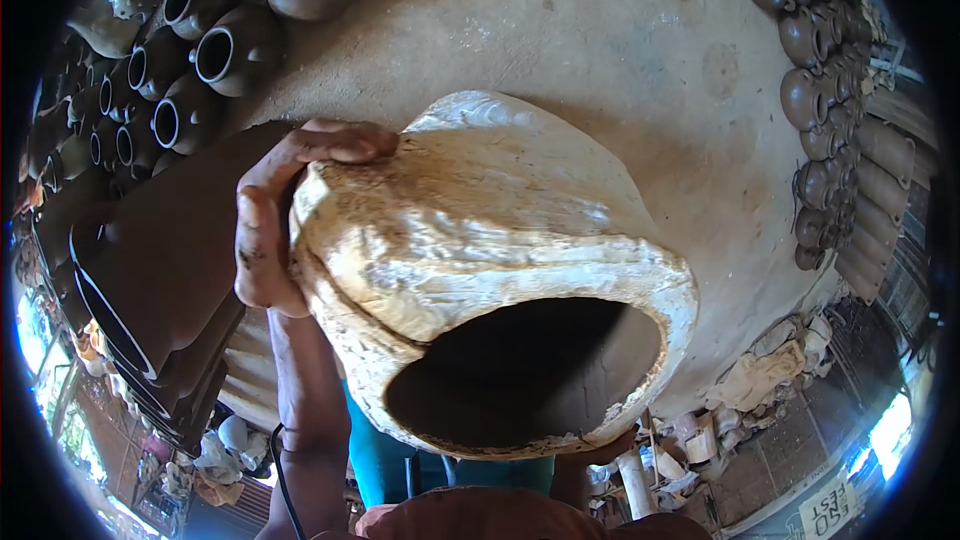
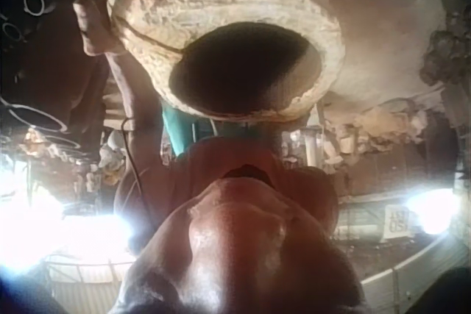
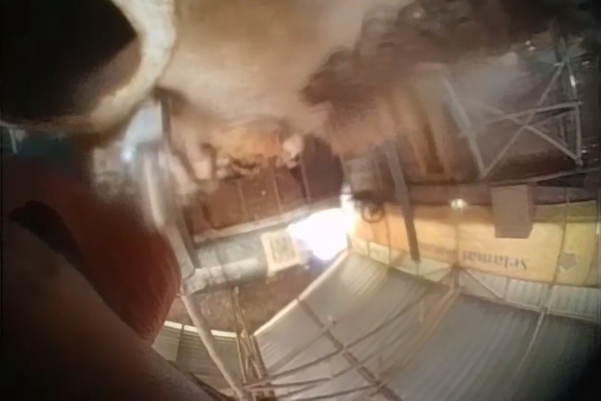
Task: The person scrapes clay residue from the interior and edges of a large pottery mold by hand and using a small plastic scraper.
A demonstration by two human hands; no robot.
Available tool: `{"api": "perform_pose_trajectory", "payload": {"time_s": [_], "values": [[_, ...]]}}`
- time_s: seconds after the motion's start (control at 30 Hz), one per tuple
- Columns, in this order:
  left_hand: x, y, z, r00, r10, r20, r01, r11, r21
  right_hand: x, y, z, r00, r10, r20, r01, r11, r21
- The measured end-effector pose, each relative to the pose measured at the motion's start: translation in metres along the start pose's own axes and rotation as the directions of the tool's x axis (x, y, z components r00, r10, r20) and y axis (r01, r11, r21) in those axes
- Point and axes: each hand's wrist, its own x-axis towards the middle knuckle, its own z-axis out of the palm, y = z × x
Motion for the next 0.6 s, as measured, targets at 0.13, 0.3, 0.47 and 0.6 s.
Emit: {"api": "perform_pose_trajectory", "payload": {"time_s": [0.13, 0.3, 0.47, 0.6], "values": [[0.001, -0.014, -0.006, 0.999, 0.028, 0.033, -0.027, 0.999, -0.029, -0.012, -0.003, 0.008, 0.999, -0.035, -0.036, 0.033, 0.998, -0.046], [0.005, -0.013, -0.010, 0.991, 0.079, 0.110, -0.077, 0.997, -0.026, -0.027, -0.008, 0.004, 0.993, -0.080, -0.089, 0.070, 0.991, -0.111], [-0.003, -0.004, -0.010, 0.998, 0.005, 0.057, 0.003, 0.990, -0.142, -0.039, -0.007, 0.016, 0.984, -0.167, -0.053, 0.158, 0.976, -0.152], [-0.014, -0.001, -0.016, 0.997, -0.018, 0.075, 0.032, 0.982, -0.186, -0.050, 0.005, 0.010, 0.987, -0.157, -0.009, 0.148, 0.946, -0.287]]}}
